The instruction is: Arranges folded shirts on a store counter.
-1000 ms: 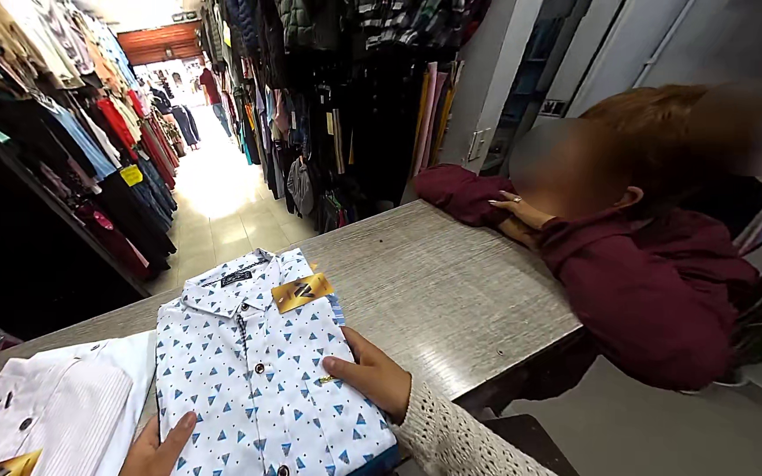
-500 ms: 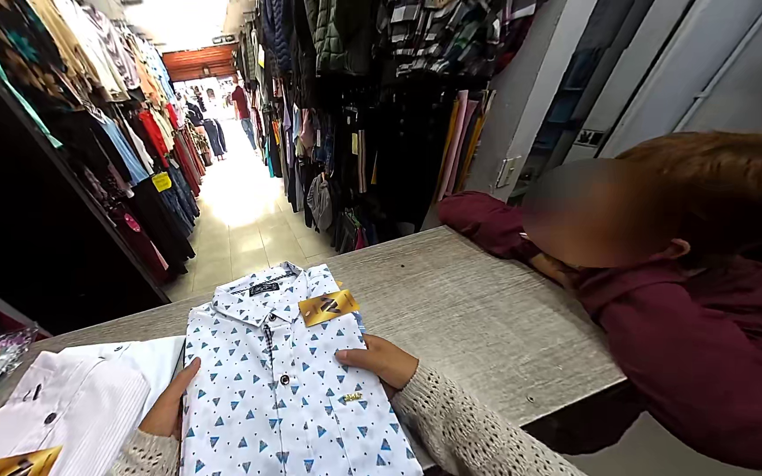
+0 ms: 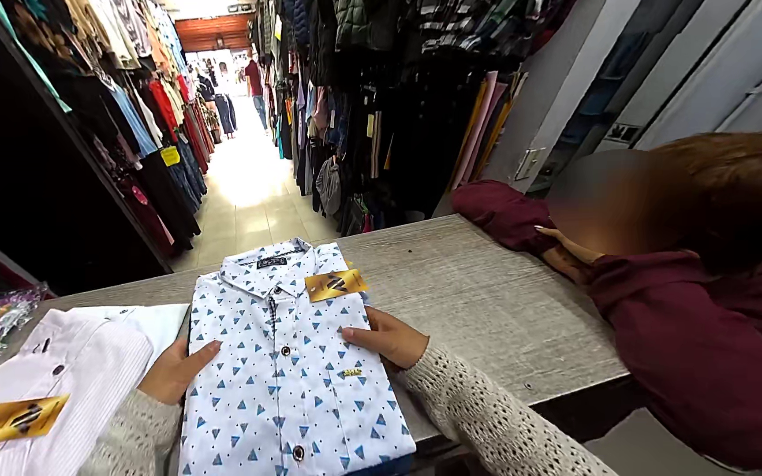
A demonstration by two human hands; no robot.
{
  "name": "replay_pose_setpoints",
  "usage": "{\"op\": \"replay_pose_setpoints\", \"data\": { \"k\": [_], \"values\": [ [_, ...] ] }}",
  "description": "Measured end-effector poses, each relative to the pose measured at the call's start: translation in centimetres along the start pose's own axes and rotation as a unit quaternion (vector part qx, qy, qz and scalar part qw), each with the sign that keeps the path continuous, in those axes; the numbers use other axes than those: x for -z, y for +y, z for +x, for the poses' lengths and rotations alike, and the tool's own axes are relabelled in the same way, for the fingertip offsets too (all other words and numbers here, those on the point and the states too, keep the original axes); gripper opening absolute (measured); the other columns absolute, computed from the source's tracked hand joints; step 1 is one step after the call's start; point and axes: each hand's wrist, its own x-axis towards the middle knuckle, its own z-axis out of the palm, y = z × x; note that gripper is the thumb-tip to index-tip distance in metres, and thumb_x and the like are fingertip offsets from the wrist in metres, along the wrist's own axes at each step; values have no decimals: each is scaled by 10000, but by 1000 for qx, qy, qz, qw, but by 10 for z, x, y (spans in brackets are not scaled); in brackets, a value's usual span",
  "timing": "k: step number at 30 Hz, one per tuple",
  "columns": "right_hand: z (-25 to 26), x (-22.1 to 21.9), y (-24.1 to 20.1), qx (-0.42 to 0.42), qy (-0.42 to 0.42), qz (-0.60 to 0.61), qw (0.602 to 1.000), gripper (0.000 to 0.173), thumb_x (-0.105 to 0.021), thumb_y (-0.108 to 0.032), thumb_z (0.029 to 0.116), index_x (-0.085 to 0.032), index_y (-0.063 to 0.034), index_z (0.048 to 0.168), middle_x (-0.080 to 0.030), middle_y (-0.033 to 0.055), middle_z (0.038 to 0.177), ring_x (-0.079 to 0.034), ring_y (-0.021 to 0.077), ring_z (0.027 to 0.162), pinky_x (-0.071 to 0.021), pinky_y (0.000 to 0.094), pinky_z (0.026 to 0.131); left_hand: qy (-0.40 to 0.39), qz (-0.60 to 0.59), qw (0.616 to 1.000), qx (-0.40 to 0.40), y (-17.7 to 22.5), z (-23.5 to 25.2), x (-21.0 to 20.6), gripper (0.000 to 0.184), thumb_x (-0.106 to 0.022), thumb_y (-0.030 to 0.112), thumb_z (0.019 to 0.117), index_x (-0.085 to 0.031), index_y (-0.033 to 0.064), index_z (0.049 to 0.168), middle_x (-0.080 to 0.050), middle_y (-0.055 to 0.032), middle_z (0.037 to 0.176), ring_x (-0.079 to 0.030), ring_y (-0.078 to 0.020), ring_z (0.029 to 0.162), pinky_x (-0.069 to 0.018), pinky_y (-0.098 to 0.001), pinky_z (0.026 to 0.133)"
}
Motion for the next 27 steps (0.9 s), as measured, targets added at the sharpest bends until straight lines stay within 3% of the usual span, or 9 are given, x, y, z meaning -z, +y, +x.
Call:
{"op": "replay_pose_setpoints", "data": {
  "k": [2, 4, 7, 11, 13, 16, 21, 23, 27],
  "values": [
    [-16, 9, 3, 7, 29, -45, 999, 376, -562, -98, 1026, -441, -17, 1373, -711, 31, 960, -701, 75, 797, -588, 256, 725, 39, 142, 981, -128, -1, -31, 7, 751, -754, 147, 879, -373, -74, 1488, -564, -262, 1388, -624, -320, 1199, -527, -483, 979],
    [-36, 18, 10, 3, 42, -38, 998, 366, -524, -69, 1034, -448, -11, 1387, -709, 63, 982, -724, 126, 825, -619, 308, 763, 46, 281, 911, -299, -5, -67, 3, 877, -707, 415, 836, -416, -130, 1459, -487, -352, 1445, -542, -461, 1296, -482, -572, 1019],
    [-56, 23, 24, -27, 21, -11, 999, 252, -457, -95, 1068, -521, -29, 1302, -732, 60, 973, -747, 148, 836, -635, 320, 766, -71, 335, 838, -425, 8, -118, -41, 754, -689, 453, 898, -540, -113, 1373, -548, -338, 1402, -563, -475, 1294, -466, -556, 1070],
    [-57, 14, 32, -51, -39, 43, 997, 213, -390, -101, 1083, -551, -63, 1216, -747, 7, 983, -746, 106, 878, -627, 290, 811, -31, 382, 749, -540, -14, -112, -84, 772, -769, 400, 726, -605, -37, 1341, -622, -289, 1337, -622, -456, 1227, -527, -570, 952],
    [-59, 12, 31, -47, -50, 63, 996, 209, -382, -93, 1081, -555, -83, 1198, -749, -11, 975, -743, 87, 880, -620, 268, 812, -43, 369, 759, -535, -10, -106, -83, 739, -765, 288, 707, -603, -68, 1335, -631, -287, 1325, -626, -472, 1216, -533, -573, 951],
    [-63, 12, 34, -44, -65, 85, 993, 214, -382, -106, 1078, -561, -102, 1194, -755, -22, 986, -745, 85, 890, -620, 268, 817, -70, 327, 800, -498, -3, -107, -75, 571, -682, 161, 784, -627, -93, 1293, -656, -273, 1296, -630, -468, 1215, -522, -531, 1000],
    [-61, 8, 39, -42, -84, 136, 986, 198, -404, -106, 1062, -546, -102, 1200, -752, -12, 999, -745, 96, 906, -619, 274, 833, -53, 289, 840, -456, 8, -106, -66, 429, -560, 94, 869, -662, -86, 1244, -699, -224, 1243, -666, -356, 1205, -523, -388, 1027],
    [-57, 2, 36, -32, -96, 129, 986, 205, -407, -78, 1046, -527, -116, 1208, -735, -40, 981, -727, 65, 897, -605, 257, 829, -33, 300, 833, -463, 7, -109, -70, 434, -601, 60, 829, -667, -94, 1229, -697, -247, 1230, -677, -383, 1175, -540, -426, 1003],
    [-48, -14, 29, -11, -73, 106, 992, 280, -467, 12, 965, -495, -103, 1219, -714, -71, 952, -701, 15, 865, -588, 230, 809, 4, 352, 790, -502, -6, -113, -81, 597, -710, -24, 683, -647, -60, 1275, -641, -335, 1261, -642, -527, 1151, -537, -613, 912]
  ]
}}
